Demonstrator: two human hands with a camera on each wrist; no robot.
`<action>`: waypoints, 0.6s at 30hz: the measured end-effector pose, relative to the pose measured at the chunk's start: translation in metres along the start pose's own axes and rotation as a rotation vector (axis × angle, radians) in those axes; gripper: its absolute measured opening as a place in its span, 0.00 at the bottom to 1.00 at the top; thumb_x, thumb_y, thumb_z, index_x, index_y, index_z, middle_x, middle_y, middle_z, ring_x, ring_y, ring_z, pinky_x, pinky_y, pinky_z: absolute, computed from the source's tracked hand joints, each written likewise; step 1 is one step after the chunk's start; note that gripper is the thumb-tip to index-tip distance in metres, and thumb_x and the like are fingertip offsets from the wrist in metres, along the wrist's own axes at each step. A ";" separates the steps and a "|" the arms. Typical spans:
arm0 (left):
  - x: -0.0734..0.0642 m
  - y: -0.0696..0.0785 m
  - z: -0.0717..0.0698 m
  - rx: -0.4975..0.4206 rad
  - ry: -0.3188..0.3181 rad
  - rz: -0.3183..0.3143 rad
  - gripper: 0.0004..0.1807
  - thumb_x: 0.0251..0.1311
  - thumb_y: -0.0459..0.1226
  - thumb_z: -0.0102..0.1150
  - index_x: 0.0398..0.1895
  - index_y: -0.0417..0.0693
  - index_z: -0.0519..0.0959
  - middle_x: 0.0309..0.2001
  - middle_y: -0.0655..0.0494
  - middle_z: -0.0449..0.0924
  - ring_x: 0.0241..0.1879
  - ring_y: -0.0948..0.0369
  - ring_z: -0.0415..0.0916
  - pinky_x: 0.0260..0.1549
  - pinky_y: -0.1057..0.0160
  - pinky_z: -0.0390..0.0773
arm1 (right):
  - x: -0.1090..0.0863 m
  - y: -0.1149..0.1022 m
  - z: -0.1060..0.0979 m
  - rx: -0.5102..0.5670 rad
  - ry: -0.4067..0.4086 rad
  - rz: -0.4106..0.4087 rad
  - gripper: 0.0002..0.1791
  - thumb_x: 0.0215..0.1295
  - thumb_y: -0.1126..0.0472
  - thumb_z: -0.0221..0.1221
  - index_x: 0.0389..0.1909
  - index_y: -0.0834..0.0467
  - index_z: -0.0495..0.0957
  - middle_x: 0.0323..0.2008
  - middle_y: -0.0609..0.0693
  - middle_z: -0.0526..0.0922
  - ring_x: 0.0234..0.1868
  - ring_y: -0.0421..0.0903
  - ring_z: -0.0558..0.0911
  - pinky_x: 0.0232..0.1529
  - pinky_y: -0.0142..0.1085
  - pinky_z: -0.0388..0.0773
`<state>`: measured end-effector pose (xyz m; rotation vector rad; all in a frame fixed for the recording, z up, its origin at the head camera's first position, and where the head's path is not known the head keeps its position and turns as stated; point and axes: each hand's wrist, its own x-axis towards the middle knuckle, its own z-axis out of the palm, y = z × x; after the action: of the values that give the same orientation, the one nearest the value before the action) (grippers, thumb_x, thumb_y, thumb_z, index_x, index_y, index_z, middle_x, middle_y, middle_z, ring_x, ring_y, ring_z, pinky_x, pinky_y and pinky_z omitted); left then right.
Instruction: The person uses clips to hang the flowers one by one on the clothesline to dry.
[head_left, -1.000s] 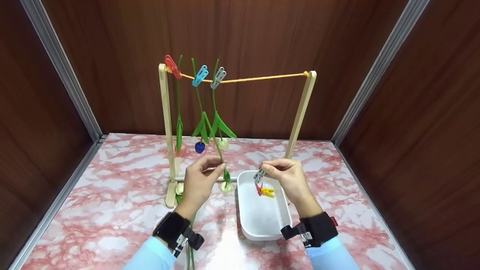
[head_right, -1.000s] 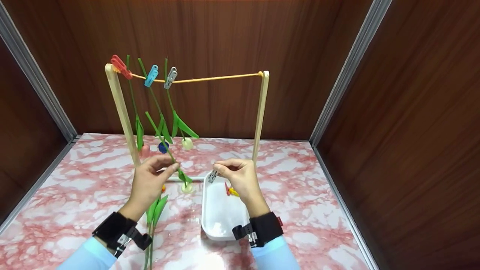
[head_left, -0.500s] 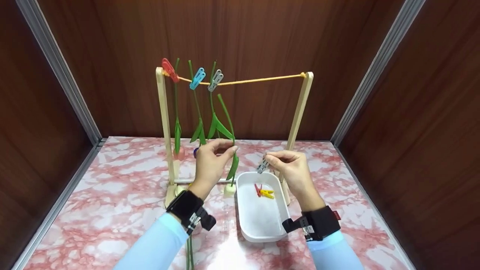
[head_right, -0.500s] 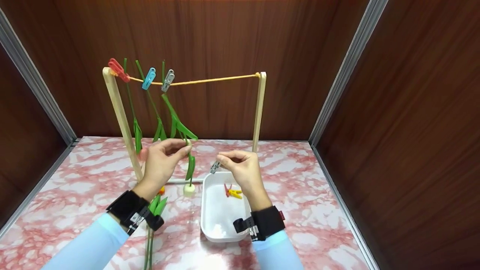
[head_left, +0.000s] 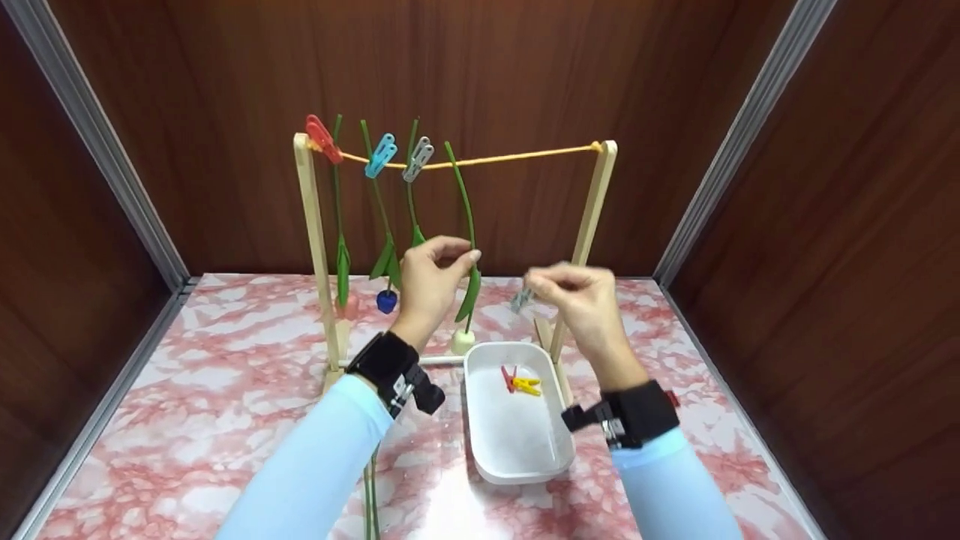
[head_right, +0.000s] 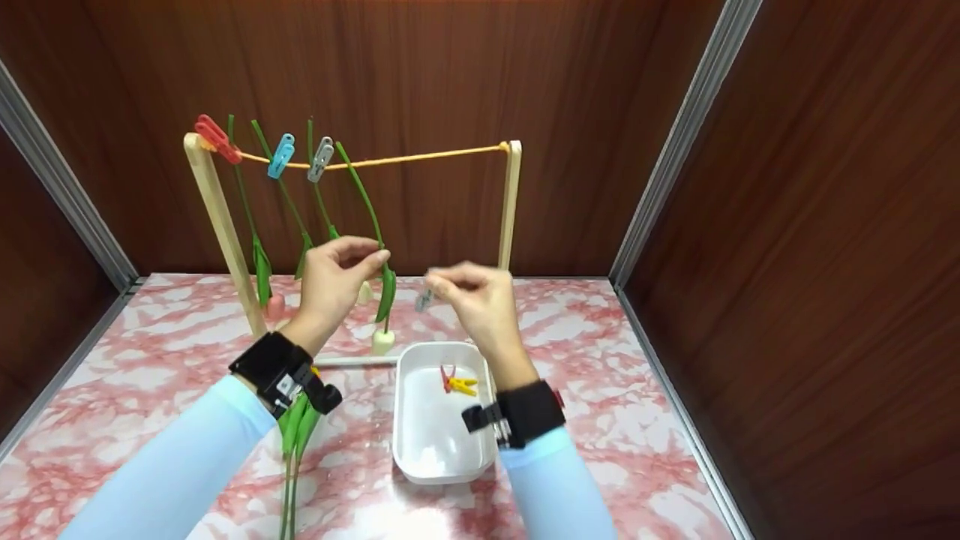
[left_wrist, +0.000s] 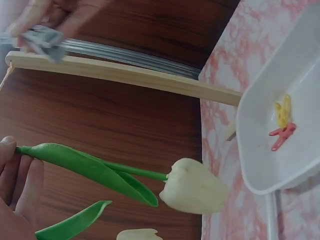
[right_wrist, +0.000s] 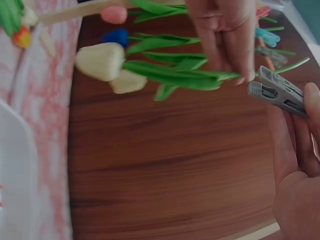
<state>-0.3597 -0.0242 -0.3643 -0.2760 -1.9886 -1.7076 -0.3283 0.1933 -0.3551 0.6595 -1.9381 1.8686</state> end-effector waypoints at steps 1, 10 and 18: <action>0.004 0.001 0.000 0.000 0.005 0.000 0.07 0.63 0.34 0.75 0.41 0.41 0.90 0.35 0.54 0.89 0.35 0.60 0.85 0.36 0.67 0.83 | 0.008 -0.006 0.001 -0.030 -0.011 -0.039 0.04 0.64 0.72 0.71 0.37 0.71 0.88 0.37 0.58 0.91 0.39 0.51 0.89 0.47 0.43 0.88; 0.028 0.007 0.001 -0.047 0.020 -0.053 0.08 0.64 0.32 0.74 0.43 0.36 0.89 0.36 0.49 0.89 0.35 0.56 0.86 0.33 0.68 0.84 | 0.094 -0.062 0.027 -0.127 -0.059 -0.284 0.03 0.63 0.73 0.72 0.33 0.63 0.92 0.36 0.55 0.91 0.41 0.51 0.89 0.48 0.39 0.85; 0.038 0.009 0.005 -0.035 -0.005 -0.092 0.09 0.65 0.33 0.74 0.45 0.38 0.89 0.39 0.50 0.89 0.36 0.59 0.86 0.38 0.65 0.86 | 0.150 -0.087 0.056 -0.078 -0.008 -0.125 0.05 0.63 0.69 0.74 0.37 0.68 0.91 0.35 0.56 0.91 0.36 0.44 0.89 0.46 0.38 0.88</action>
<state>-0.3895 -0.0236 -0.3385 -0.2048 -2.0049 -1.8014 -0.3988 0.1249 -0.2017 0.7462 -1.9178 1.7089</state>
